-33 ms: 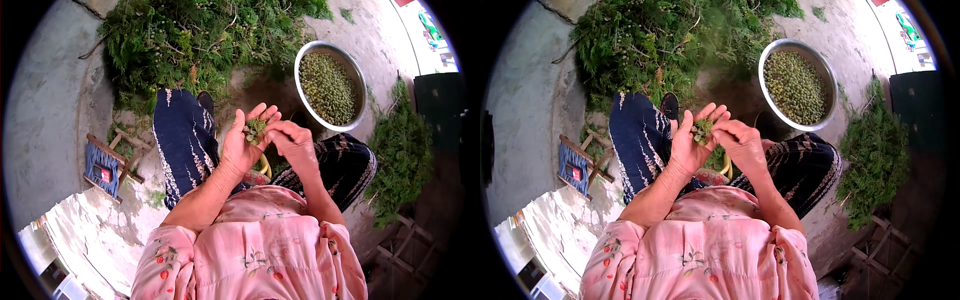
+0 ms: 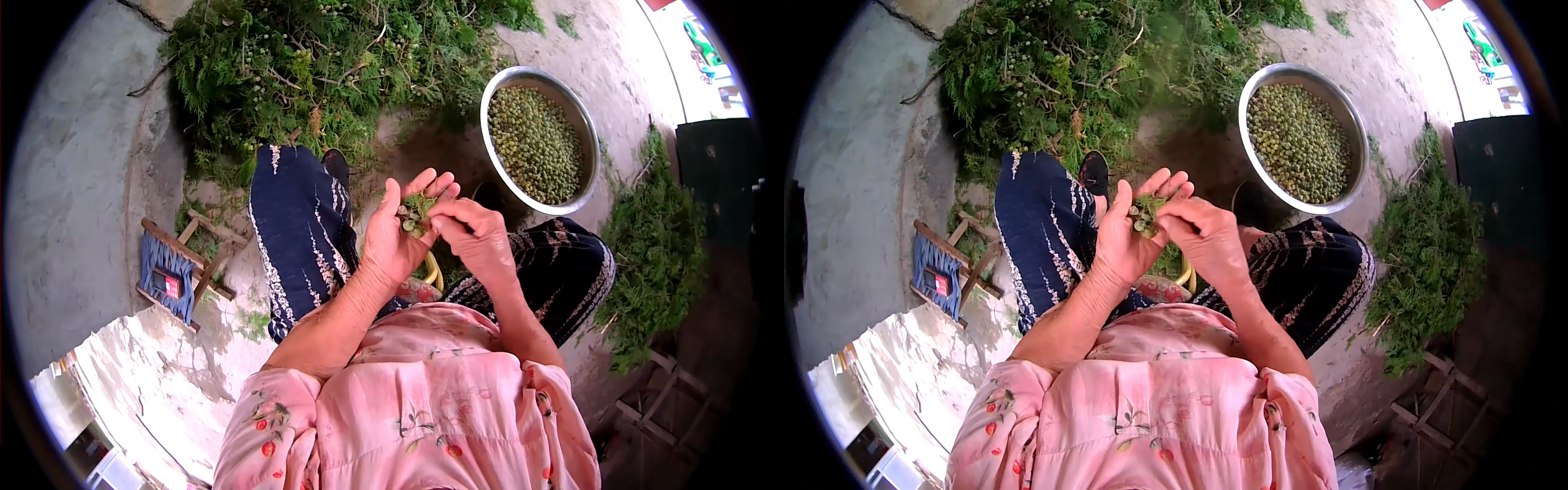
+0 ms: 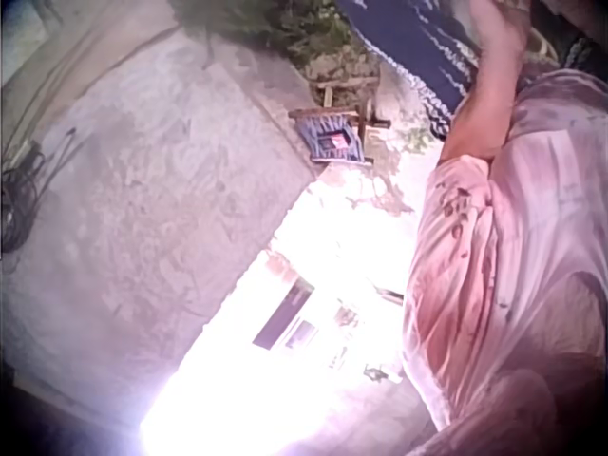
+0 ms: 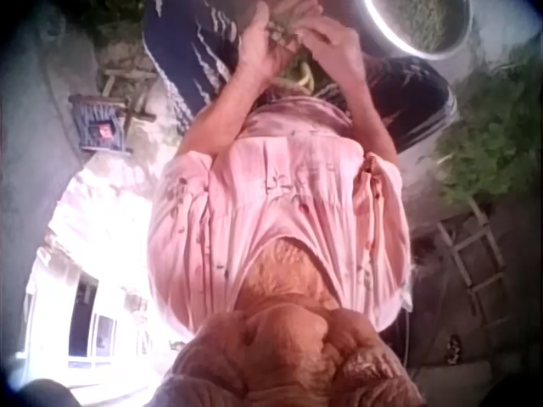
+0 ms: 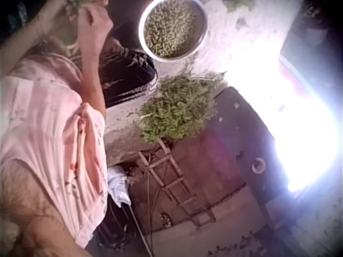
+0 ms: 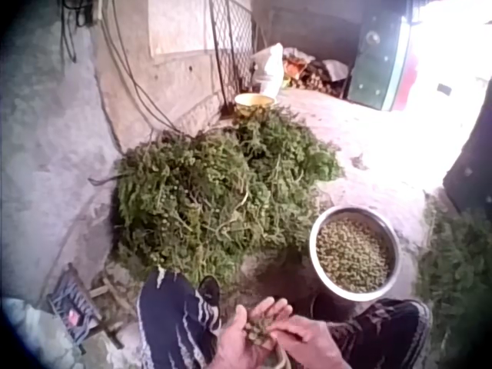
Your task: The person picks berries from green branches by hand and places them into a metal bowl.
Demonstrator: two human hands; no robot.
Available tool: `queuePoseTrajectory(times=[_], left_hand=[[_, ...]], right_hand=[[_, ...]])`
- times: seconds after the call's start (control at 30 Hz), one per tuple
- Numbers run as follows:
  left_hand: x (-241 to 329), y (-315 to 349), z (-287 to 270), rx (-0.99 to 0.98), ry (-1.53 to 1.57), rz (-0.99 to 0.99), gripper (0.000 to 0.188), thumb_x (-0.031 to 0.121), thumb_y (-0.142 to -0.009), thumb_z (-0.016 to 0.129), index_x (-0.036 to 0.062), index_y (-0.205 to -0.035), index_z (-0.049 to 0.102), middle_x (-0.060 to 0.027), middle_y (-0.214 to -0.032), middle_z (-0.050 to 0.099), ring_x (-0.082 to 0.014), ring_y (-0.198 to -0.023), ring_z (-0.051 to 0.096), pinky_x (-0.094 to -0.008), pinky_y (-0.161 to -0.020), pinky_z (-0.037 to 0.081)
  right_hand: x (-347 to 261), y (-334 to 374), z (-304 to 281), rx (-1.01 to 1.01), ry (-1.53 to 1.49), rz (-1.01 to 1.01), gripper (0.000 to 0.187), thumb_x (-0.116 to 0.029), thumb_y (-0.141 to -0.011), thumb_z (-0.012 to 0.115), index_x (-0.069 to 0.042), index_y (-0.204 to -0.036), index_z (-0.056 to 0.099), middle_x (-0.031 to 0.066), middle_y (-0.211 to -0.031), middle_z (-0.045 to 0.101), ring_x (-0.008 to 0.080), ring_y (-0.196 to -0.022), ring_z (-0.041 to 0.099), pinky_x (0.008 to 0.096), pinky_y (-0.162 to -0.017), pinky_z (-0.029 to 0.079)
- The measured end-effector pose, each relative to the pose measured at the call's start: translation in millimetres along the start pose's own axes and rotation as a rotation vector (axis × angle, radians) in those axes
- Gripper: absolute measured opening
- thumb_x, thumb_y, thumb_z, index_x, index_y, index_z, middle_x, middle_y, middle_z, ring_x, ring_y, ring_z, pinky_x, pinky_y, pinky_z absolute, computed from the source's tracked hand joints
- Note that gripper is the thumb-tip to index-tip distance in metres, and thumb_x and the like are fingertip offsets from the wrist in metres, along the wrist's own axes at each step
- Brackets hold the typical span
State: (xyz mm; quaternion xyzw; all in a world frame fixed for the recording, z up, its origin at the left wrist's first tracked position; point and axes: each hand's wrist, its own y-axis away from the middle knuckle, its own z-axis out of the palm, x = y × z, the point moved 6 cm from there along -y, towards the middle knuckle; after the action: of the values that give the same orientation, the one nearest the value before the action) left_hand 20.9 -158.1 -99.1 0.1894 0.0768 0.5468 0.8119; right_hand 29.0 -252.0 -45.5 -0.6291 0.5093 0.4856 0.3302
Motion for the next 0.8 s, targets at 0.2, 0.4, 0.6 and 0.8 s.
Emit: queuePoseTrajectory(times=[0.2,0.4,0.6,0.8], left_hand=[[1,0,-4,-0.003,-0.066,-0.014,0.057,0.045,-0.095,0.023,0.0017,-0.127,0.039,-0.0138,-0.128,0.045,-0.026,-0.117,0.044,-0.038,-0.098,0.037],[-1,2,2,-0.021,-0.004,-0.025,0.055,0.044,-0.095,0.026,0.0014,-0.127,0.039,-0.014,-0.127,0.046,-0.0255,-0.117,0.044,-0.036,-0.099,0.036],[-4,-1,1,-0.065,-0.019,-0.034,0.056,0.044,-0.095,0.023,0.0006,-0.129,0.036,-0.0154,-0.13,0.043,-0.0265,-0.12,0.041,-0.0377,-0.101,0.033],[2,4,6,-0.052,-0.023,-0.042,0.057,0.045,-0.095,0.025,0.0016,-0.13,0.035,-0.0147,-0.132,0.041,-0.0257,-0.121,0.04,-0.0373,-0.101,0.034]], right_hand=[[-2,-3,-6,0.222,0.124,-0.057,0.021,0.0,-0.077,0.059,-0.003,-0.097,0.06,0.0116,-0.082,0.062,0.016,-0.069,0.06,0.0258,-0.064,0.047],[-18,0,-10,0.247,0.216,-0.175,0.015,0.0,-0.075,0.063,-0.004,-0.089,0.062,0.0056,-0.074,0.059,0.013,-0.063,0.055,0.023,-0.058,0.045],[-9,-2,-1,0.227,0.332,-0.15,0.019,-0.002,-0.074,0.063,-0.004,-0.092,0.06,0.0119,-0.079,0.059,0.0237,-0.069,0.06,0.0281,-0.06,0.048],[3,4,-6,0.07,-0.342,0.177,0.018,-0.006,-0.08,0.06,-0.001,-0.097,0.058,0.0038,-0.076,0.061,0.008,-0.058,0.052,0.0198,-0.05,0.04]])
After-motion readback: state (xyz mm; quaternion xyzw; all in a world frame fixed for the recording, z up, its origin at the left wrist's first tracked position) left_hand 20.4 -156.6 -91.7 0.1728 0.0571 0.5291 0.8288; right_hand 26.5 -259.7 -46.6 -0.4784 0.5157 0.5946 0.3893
